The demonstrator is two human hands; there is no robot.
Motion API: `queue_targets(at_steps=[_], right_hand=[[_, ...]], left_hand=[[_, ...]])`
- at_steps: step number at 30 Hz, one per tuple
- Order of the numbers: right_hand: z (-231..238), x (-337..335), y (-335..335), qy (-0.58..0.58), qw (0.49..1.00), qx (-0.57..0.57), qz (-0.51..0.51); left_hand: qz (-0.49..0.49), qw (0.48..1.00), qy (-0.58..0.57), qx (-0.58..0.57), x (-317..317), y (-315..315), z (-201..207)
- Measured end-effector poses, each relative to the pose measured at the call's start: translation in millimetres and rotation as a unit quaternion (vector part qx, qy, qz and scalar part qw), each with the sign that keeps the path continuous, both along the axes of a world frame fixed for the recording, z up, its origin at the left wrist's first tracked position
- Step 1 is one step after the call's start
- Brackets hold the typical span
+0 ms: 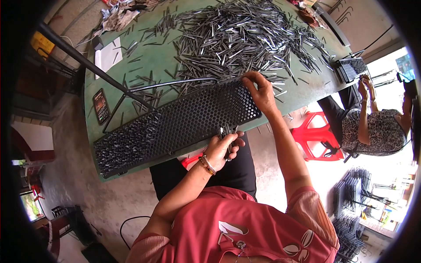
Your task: Picking up small metal pins from a pile and inserting them into a perforated mat for assembly or sorting.
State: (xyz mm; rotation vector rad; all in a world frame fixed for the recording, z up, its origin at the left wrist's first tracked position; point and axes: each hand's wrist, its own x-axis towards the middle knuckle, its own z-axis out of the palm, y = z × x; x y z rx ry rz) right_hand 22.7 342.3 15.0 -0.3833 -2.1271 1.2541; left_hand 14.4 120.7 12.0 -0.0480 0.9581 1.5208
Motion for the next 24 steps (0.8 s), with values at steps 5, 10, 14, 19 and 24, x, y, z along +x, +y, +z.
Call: queue_targets(at_steps=[5,10,14,19,24], right_hand=[[3.5,-1.2,-7.5,-0.030,0.999,0.032,-0.015],[-3.3,-3.9,-1.1,-0.018,0.978,0.205,0.013],[-0.1,-3.3,-0.8,-0.001,0.969,0.248,0.023],[16.0,4.1,-5.9,-0.019,0.989,0.148,-0.009],[31.4,41.5,-31.1,-0.147,0.972,-0.027,0.180]], left_hand=[[0.002,1.000,0.003,0.000,-0.3,-0.3,1.4],[0.005,1.000,0.000,-0.003,-0.8,-1.6,1.3],[0.009,1.000,0.004,0.005,1.0,-0.3,1.3],[0.004,1.000,0.006,0.008,-1.6,1.6,6.2],[0.025,0.998,0.032,0.040,-5.9,5.6,16.4]])
